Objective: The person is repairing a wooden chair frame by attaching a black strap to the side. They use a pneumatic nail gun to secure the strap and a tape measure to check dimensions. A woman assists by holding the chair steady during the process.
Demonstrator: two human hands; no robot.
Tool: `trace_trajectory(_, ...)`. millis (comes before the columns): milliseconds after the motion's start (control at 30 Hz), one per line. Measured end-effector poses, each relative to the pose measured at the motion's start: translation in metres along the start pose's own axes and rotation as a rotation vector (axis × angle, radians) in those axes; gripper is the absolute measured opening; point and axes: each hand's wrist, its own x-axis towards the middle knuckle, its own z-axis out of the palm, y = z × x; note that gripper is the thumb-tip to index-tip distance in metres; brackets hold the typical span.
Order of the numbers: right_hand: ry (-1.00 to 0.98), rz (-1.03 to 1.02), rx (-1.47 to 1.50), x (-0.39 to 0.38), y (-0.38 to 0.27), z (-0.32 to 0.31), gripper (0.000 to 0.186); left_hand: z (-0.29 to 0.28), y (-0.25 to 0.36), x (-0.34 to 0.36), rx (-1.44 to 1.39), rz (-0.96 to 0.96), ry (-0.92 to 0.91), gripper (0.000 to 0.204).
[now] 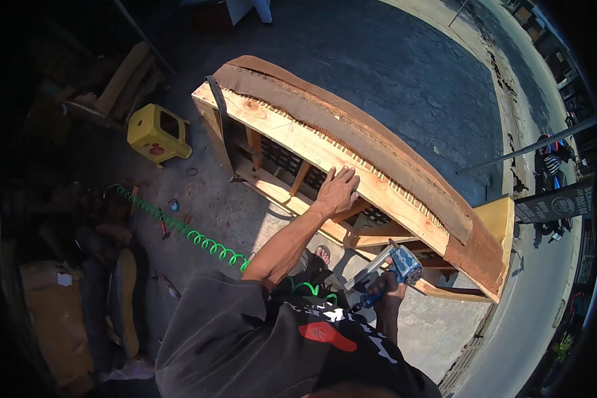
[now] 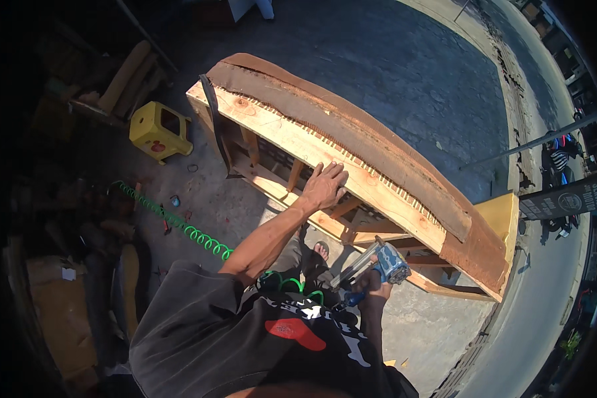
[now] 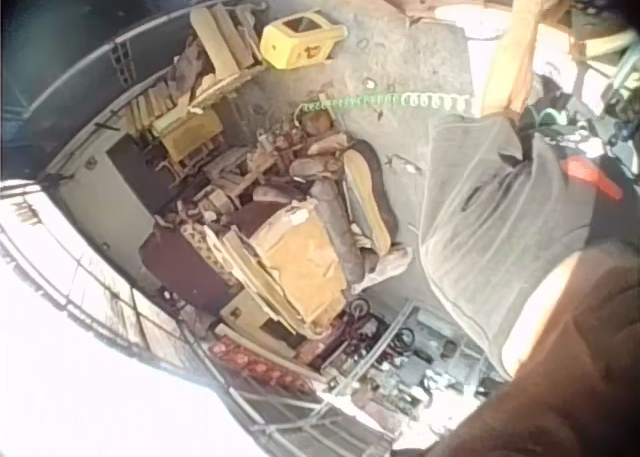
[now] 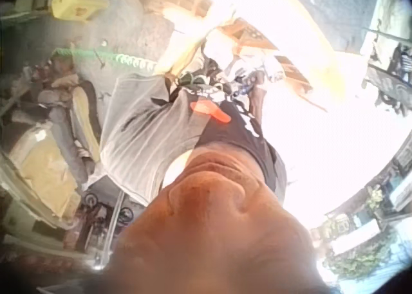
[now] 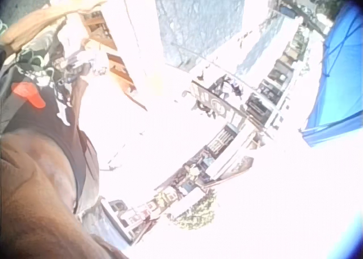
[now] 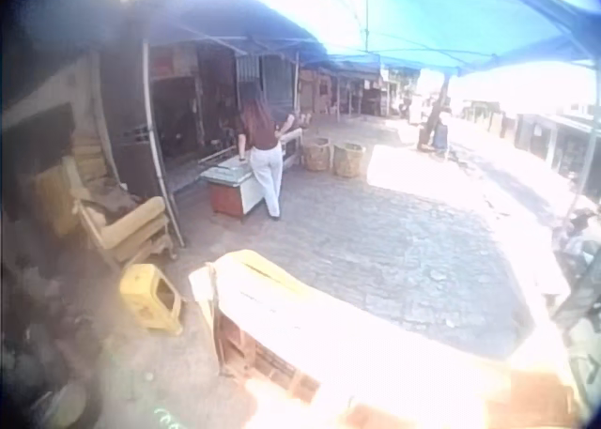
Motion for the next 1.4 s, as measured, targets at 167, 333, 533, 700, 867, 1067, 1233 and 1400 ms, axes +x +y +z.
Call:
trace_trajectory(167,-0.238,-0.025,-0.119,-0.027,-0.003,0.026,0.034,-0.009,-0.006,-0.009,0.066,-0.138,-0.089,0.050)
trace_trajectory(333,-0.302,0.001,-0.194,-0.031,0.006,0.086,0.039,-0.036,-0.018,-0.073,-0.445,-0.159,0.105,0.045)
trace_trajectory(533,-0.555,0.020,-0.037,-0.001,0.044,0.168,0.016,-0.140,-0.015,-0.247,-0.968,-0.402,0.004,0.052)
trace_trajectory(700,-0.908,0.293,-0.044,-0.073,0.119,0.312,0.019,-0.200,-0.065,-0.348,-0.631,-0.482,0.423,0.059)
trace_trajectory(867,-1.112,0.316,-0.181,-0.156,0.204,0.416,0.061,-0.279,-0.136,-0.452,-0.489,-0.656,0.711,0.044)
trace_trajectory(1067,-1.320,0.589,-0.162,-0.171,0.281,0.522,0.021,-0.328,-0.167,-0.528,-0.071,-1.016,0.930,0.049)
trace_trajectory(1233,-1.485,0.713,-0.010,-0.176,0.297,0.622,0.035,-0.349,-0.204,-0.596,-0.262,-0.987,1.002,0.051)
trace_trajectory(1400,-1.793,0.751,-0.013,-0.164,0.357,0.715,0.031,-0.368,-0.297,-0.642,-0.425,-1.039,1.029,0.039)
